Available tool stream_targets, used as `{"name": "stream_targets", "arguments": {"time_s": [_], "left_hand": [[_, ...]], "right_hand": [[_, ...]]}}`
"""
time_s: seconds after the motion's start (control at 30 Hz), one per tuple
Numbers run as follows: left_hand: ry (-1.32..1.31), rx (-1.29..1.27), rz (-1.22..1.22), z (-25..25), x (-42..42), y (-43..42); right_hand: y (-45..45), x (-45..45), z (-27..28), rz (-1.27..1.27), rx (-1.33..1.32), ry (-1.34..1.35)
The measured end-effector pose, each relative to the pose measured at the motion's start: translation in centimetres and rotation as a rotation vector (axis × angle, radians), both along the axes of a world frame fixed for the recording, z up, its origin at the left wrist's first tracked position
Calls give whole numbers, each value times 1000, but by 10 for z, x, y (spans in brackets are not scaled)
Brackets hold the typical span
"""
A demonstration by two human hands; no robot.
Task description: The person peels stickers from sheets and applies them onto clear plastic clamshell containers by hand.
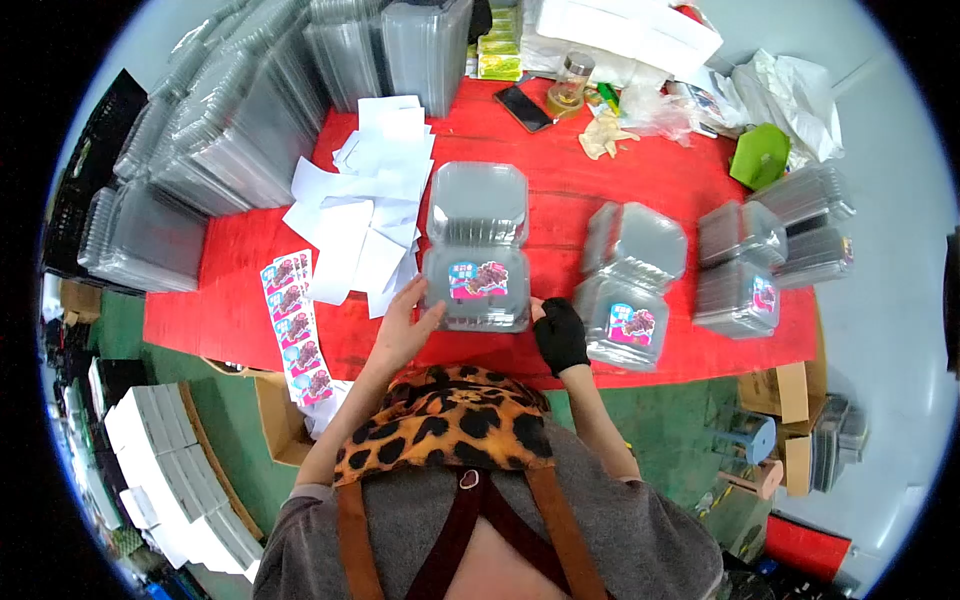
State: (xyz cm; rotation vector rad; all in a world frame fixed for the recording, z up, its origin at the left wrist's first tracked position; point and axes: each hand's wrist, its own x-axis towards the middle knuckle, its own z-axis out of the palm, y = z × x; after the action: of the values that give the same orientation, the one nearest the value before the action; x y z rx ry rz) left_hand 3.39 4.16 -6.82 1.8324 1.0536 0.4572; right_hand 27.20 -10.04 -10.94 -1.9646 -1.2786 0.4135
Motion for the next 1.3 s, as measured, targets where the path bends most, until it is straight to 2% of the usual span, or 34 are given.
{"name": "stream_targets", "arguments": {"time_s": [0.07,0.17,0.2,0.27,0.3,0.33,0.4,0.43,0.47,0.5,0.57,0.6,0.63,0.67,0.7,0.8,0.83,0.87,0.9,0.93,0.97,1.0,1.03,1.07,1.1,1.17,1.3], "left_hand": [[-59,26,0,1,-1,4],[-149,25,39,2,0,15],[-199,96,29,-3,0,20],[-263,58,81,7,0,19],[-298,39,102,12,1,19],[-319,18,117,9,-1,17],[-323,-28,107,9,-14,15],[-331,-49,92,8,-16,14],[-375,-106,87,10,-20,12],[-422,-163,80,12,-21,12],[-400,-160,59,12,-26,14],[-397,-165,63,13,-24,14],[-393,-171,71,14,-23,14],[-379,-130,25,12,-24,16],[-401,-49,11,17,-26,13],[-425,-26,8,29,-29,14],[-446,-18,0,26,-32,16],[-517,-39,-29,27,-32,16],[-501,-32,-59,24,-34,19],[-486,-28,-85,19,-35,22],[-474,-26,-107,17,-36,23],[-465,-87,-80,23,-33,20],[-467,-104,-93,22,-32,20],[-467,-123,-105,20,-32,20],[-466,-143,-116,20,-33,18],[-508,-193,-149,21,-29,10],[-502,-195,-242,12,-20,7]], "right_hand": [[1,10,5,-18,-76,202],[11,27,13,-58,51,1819],[20,27,17,-76,19,1919],[40,12,24,-112,-36,2119],[48,7,-9,41,8,1759],[60,7,-69,162,45,1391],[67,-5,-77,137,89,1144],[60,-17,-45,17,107,1267],[53,-28,-32,-17,193,1193],[53,-27,-38,-21,193,987],[49,-30,-39,79,356,894],[52,-29,-47,125,395,660],[54,-28,-25,164,418,424],[40,-31,-5,263,456,568],[31,-39,8,256,456,747],[9,-26,43,210,561,1165],[-1,-17,63,61,622,1047],[-14,-4,75,-69,643,1044],[-21,19,72,-166,721,735],[-34,43,50,-332,735,609],[-55,44,79,-386,795,829],[-74,68,64,-386,796,1001],[-85,83,60,-494,847,1099],[-96,92,60,-651,796,1070],[-112,124,19,-646,744,990],[-135,135,7,-644,653,1168],[-133,152,-14,-697,688,1227]]}}
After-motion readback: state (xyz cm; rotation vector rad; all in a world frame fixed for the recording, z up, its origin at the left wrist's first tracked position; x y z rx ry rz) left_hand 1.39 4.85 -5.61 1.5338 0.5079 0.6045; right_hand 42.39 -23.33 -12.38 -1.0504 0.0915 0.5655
